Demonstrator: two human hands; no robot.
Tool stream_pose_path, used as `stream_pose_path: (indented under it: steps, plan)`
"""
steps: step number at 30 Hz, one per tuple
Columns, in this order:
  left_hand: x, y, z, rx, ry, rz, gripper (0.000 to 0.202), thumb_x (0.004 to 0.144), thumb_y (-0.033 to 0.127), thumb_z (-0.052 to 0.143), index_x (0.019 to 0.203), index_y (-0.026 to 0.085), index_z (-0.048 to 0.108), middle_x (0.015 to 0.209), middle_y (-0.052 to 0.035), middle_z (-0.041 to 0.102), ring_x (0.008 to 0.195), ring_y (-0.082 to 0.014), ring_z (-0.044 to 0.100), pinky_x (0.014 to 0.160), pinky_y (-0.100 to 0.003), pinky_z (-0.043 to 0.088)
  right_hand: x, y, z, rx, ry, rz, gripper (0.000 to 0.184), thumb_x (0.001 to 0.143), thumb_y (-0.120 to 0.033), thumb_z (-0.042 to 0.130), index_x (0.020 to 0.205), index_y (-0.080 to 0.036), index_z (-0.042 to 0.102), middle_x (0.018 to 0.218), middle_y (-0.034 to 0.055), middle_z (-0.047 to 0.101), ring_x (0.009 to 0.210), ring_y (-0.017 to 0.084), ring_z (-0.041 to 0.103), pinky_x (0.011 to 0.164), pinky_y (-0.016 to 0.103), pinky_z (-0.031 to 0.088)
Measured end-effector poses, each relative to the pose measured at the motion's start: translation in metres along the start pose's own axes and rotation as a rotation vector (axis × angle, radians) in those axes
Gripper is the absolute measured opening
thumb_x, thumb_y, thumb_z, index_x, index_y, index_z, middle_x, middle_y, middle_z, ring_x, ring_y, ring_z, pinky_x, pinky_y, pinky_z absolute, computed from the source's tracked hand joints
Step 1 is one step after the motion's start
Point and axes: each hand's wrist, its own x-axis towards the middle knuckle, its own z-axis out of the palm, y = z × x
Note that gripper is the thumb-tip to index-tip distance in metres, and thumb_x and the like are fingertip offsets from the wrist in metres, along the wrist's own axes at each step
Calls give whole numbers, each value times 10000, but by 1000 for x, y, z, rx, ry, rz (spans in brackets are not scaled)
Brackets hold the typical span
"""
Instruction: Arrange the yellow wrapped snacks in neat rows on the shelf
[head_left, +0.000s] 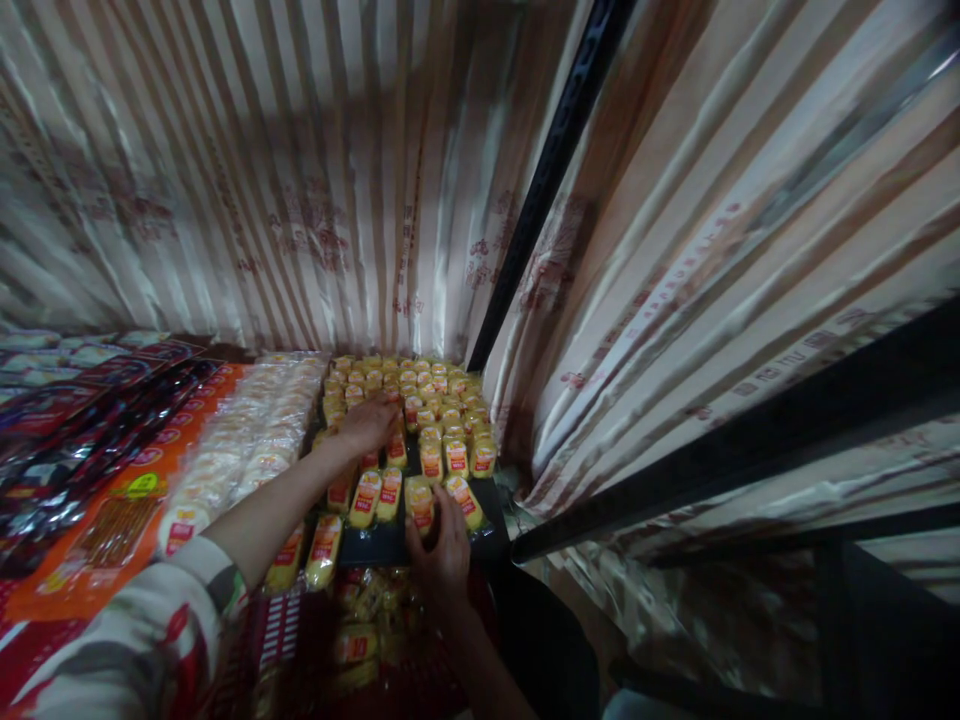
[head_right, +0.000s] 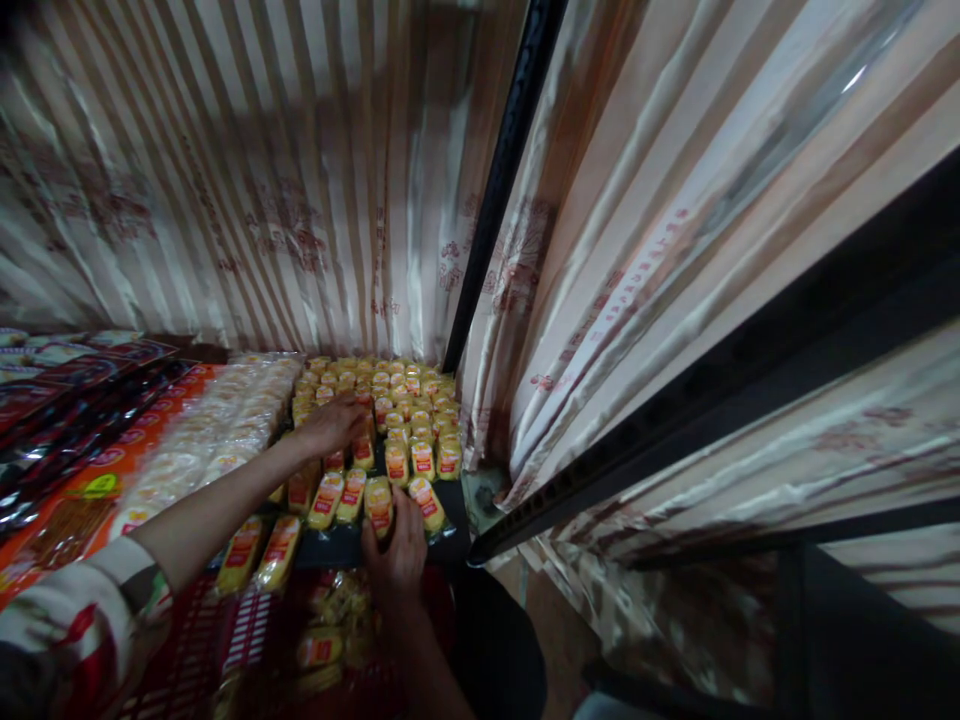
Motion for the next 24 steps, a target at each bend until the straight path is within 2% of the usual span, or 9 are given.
stream_pose_path:
  steps: [3, 7, 11, 14, 16, 18, 21, 24]
  plan:
    - [-10, 7, -6, -39, 72, -20, 212, 866, 240, 433, 980, 177, 601, 1113, -93, 578, 1060, -198, 527, 910, -305, 423, -2, 2, 1, -11, 14, -16, 464, 840, -344, 520, 1246, -132, 446, 1139, 151, 600, 1057, 243, 558, 877, 417, 486]
    - [-43, 26, -2, -182, 119, -79, 209, 865, 228, 417, 955, 179, 600, 1045, -75, 605, 957, -176, 572, 869, -290, 442, -2, 3, 1, -13, -5, -14, 475, 851, -364, 513, 1261, -137, 435, 1148, 150, 597, 1059, 241, 561, 870, 411, 489]
    - [-84, 47, 26, -430, 95, -107, 277, 858, 305, 439, 1058, 171, 576, 1040, -80, 627, 930, -178, 599, 848, -305, 472, 1, -2, 0, -15, -4, -32, 503, 860, -384, 497, 1288, -132, 416, 1153, 156, 595, 1053, 247, 566, 858, 414, 492]
    - [-100, 55, 48, -502, 178, -152, 402, 830, 309, 475, 1199, 156, 512, 1159, -112, 599, 1061, -214, 570, 923, -358, 447, 4, -9, -1, -16, 5, -86, 490, 879, -353, 472, 1310, -133, 397, 1157, 158, 594, 1057, 243, 563, 862, 409, 487]
    - [-102, 55, 54, -541, 185, -189, 409, 827, 290, 473, 1212, 154, 507, 1125, -113, 619, 1039, -218, 583, 898, -363, 462, 6, -15, -2, -9, -12, -114, 486, 887, -334, 463, 1324, -136, 384, 1163, 156, 590, 1069, 238, 554, 872, 406, 481]
    - [-99, 52, 52, -560, 181, -209, 384, 829, 268, 470, 1193, 158, 521, 1073, -105, 642, 992, -210, 602, 872, -352, 471, 9, -20, -3, -2, -46, -123, 495, 888, -332, 466, 1334, -137, 374, 1173, 155, 582, 1080, 237, 542, 878, 407, 478]
    - [-91, 45, 39, -535, 189, -209, 332, 825, 244, 478, 1140, 165, 548, 1052, -91, 654, 971, -197, 608, 882, -341, 461, 16, -25, -7, -19, -81, -149, 475, 888, -316, 472, 1321, -136, 396, 1188, 155, 568, 1117, 240, 510, 908, 424, 461]
    - [-84, 37, 27, -489, 202, -228, 299, 825, 228, 472, 1101, 150, 559, 1070, -95, 648, 986, -199, 604, 893, -336, 451, 26, -24, -12, -57, -76, -203, 371, 899, -237, 442, 1257, -145, 468, 1217, 144, 547, 1183, 233, 455, 971, 450, 409]
